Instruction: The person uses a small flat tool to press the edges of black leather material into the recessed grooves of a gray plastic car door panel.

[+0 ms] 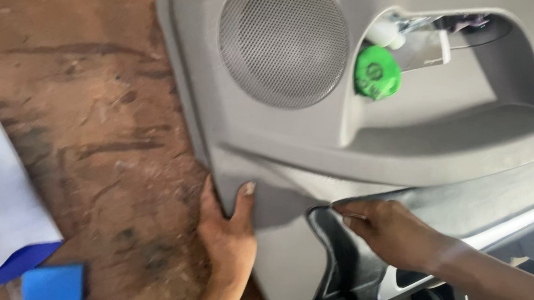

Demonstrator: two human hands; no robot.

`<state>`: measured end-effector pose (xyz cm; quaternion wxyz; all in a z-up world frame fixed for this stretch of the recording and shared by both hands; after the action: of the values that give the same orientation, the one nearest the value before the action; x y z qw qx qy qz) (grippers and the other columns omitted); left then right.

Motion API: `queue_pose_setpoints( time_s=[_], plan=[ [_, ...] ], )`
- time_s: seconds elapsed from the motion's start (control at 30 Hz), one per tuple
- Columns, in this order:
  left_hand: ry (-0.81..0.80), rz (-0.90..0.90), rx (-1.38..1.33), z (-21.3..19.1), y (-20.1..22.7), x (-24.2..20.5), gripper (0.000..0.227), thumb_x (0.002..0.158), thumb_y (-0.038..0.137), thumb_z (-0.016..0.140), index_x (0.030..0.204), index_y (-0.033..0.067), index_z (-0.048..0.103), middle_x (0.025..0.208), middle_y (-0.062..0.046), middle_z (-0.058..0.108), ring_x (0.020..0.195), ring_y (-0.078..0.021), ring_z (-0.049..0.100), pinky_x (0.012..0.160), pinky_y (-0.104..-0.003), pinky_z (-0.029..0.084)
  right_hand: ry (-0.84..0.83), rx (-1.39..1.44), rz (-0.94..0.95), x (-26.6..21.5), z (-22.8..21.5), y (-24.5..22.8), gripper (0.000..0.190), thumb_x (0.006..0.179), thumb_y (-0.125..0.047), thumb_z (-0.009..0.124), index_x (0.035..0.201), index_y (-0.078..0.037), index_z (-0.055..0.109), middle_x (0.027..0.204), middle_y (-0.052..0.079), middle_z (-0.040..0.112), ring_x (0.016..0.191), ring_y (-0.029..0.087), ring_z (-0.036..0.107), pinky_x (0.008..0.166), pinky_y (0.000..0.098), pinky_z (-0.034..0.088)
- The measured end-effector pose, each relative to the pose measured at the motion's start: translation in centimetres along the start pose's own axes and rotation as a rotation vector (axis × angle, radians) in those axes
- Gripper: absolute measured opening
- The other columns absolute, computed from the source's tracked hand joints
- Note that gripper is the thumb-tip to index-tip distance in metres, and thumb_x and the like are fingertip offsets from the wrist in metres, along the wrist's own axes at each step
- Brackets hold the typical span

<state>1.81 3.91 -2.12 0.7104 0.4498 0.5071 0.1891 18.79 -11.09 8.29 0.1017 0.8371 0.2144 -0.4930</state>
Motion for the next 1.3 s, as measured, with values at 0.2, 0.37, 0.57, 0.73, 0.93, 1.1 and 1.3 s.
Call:
queue_pose_setpoints(
  time_s=[0.2, 0.37, 0.57, 0.73, 0.93, 1.1, 1.3],
  plan=[
    [0.004, -0.150, 0.011, -0.1, 0.5, 0.1, 0.064, 0.092, 0.025, 0.067, 0.145, -0.0029, 0.045, 0.118, -0.019, 0.070, 0.109, -0.0234, 0.070, 0.091, -0.035, 0.059, 0.060, -0.016, -0.014, -1.1, 0.3, -0.3, 0.048, 0.098, -0.032, 0.050, 0.144, -0.023, 0.058, 0.116, 0.012, 0.076, 0.106, 0.027, 0.074, 0.098, 0.0366, 0.057],
    [0.011, -0.016, -0.059, 0.2, -0.2, -0.1, 0.068, 0.092, 0.026, 0.066, 0.145, -0.0061, 0.040, 0.120, -0.022, 0.069, 0.111, -0.0270, 0.070, 0.092, -0.038, 0.062, -0.113, -0.096, 0.063, -2.5, -0.7, -1.2, 0.049, 0.104, -0.036, 0.045, 0.152, -0.028, 0.047, 0.106, 0.014, 0.077, 0.101, 0.027, 0.076, 0.098, 0.0383, 0.056],
    [0.067, -0.071, 0.097, 0.2, -0.9, 0.2, 0.072, 0.091, 0.029, 0.067, 0.148, -0.0051, 0.039, 0.125, -0.021, 0.066, 0.116, -0.0267, 0.066, 0.096, -0.042, 0.057, -0.197, -0.237, 0.120, -5.2, -1.3, -1.6, 0.054, 0.103, -0.029, 0.043, 0.156, -0.022, 0.037, 0.091, 0.020, 0.074, 0.089, 0.033, 0.075, 0.087, 0.0455, 0.058],
    [0.048, -0.002, 0.039, 0.4, -0.7, 0.2, 0.070, 0.091, 0.029, 0.067, 0.146, -0.0071, 0.042, 0.130, -0.021, 0.063, 0.119, -0.0285, 0.066, 0.099, -0.042, 0.056, -0.154, -0.134, 0.055, -8.4, -1.6, 1.8, 0.051, 0.102, -0.031, 0.049, 0.153, -0.025, 0.044, 0.082, 0.017, 0.075, 0.079, 0.030, 0.076, 0.076, 0.0440, 0.059],
    [0.045, 0.000, 0.069, 0.1, -0.5, 0.4, 0.069, 0.092, 0.027, 0.070, 0.145, -0.0073, 0.042, 0.128, -0.022, 0.064, 0.123, -0.0278, 0.062, 0.103, -0.040, 0.052, -0.117, -0.243, 0.036, -5.2, 0.6, -1.0, 0.058, 0.104, -0.035, 0.044, 0.160, -0.028, 0.029, 0.095, 0.014, 0.071, 0.084, 0.029, 0.073, 0.083, 0.0430, 0.058],
    [0.008, 0.028, -0.110, 0.4, -0.4, 0.1, 0.068, 0.092, 0.022, 0.069, 0.146, -0.0087, 0.041, 0.129, -0.022, 0.065, 0.120, -0.0275, 0.064, 0.102, -0.038, 0.054, -0.107, -0.188, 0.109, -4.9, 0.2, -2.2, 0.060, 0.103, -0.036, 0.043, 0.161, -0.031, 0.028, 0.094, 0.016, 0.072, 0.087, 0.031, 0.074, 0.091, 0.0423, 0.058],
    [0.022, -0.051, -0.099, 0.4, -0.7, 0.2, 0.068, 0.092, 0.020, 0.069, 0.146, -0.0074, 0.039, 0.125, -0.022, 0.066, 0.117, -0.0260, 0.066, 0.099, -0.037, 0.056, 0.028, -0.159, -0.015, -4.2, -0.2, -3.4, 0.056, 0.100, -0.029, 0.046, 0.155, -0.024, 0.041, 0.089, 0.016, 0.074, 0.089, 0.032, 0.074, 0.090, 0.0436, 0.056]
  ],
)
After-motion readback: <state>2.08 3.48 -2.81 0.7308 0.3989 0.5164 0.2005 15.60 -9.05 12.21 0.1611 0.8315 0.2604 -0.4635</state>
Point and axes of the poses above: each hand's wrist, its own x-axis towards the middle knuckle, its own z-axis out of the palm, y = z × x, the point moved 5 cm from there along x, towards the middle knuckle
